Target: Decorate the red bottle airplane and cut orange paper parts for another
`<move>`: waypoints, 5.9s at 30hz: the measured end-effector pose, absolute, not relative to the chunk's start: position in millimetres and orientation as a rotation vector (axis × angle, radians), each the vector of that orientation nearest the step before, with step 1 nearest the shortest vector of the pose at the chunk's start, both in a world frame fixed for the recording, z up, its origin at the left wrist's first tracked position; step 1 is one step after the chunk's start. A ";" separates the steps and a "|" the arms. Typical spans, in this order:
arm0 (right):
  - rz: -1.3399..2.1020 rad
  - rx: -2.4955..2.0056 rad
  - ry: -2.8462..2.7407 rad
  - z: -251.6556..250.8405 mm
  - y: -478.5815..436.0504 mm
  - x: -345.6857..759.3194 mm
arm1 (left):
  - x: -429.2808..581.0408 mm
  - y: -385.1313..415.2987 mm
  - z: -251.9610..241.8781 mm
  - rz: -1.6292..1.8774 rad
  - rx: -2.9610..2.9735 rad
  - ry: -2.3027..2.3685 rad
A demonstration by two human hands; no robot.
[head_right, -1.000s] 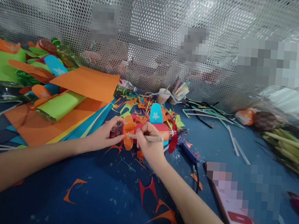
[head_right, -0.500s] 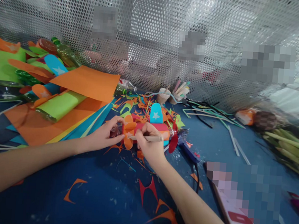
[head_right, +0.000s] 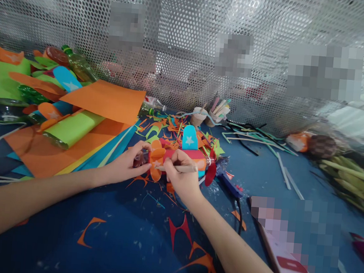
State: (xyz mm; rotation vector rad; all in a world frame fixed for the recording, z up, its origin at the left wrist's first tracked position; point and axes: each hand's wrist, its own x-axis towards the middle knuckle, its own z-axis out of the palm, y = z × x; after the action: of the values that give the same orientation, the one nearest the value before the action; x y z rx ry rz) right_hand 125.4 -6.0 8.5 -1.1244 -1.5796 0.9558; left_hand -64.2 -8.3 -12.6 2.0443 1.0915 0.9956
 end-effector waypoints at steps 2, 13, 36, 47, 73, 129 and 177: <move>0.958 -1.125 -1.582 8.3 -5.6 125.6 | -64.4 -8.2 -13.3 1.005 2.043 1.083; 0.937 -1.132 -1.589 10.4 -7.6 125.7 | -65.6 -7.4 -14.9 0.992 2.068 1.103; 0.941 -1.110 -1.555 8.8 -7.6 126.0 | -64.5 -8.1 -12.4 0.992 2.055 1.108; 0.957 -1.128 -1.582 7.7 -6.6 125.3 | -63.9 -7.9 -12.6 1.012 2.046 1.083; 0.928 -1.105 -1.538 10.5 -5.2 125.3 | -65.1 -8.2 -12.6 0.983 2.044 1.106; 0.729 -0.831 -1.070 31.1 11.0 147.6 | -67.9 -5.2 -15.2 1.141 2.007 1.169; 0.695 -1.018 -1.274 12.6 26.6 168.6 | -70.7 6.9 -28.4 1.319 1.933 1.368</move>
State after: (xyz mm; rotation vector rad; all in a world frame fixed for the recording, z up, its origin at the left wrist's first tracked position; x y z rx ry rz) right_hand 168.6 26.6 12.6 -1.0176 -1.2737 0.6954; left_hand -70.7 6.9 -28.4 1.9327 1.3675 1.3186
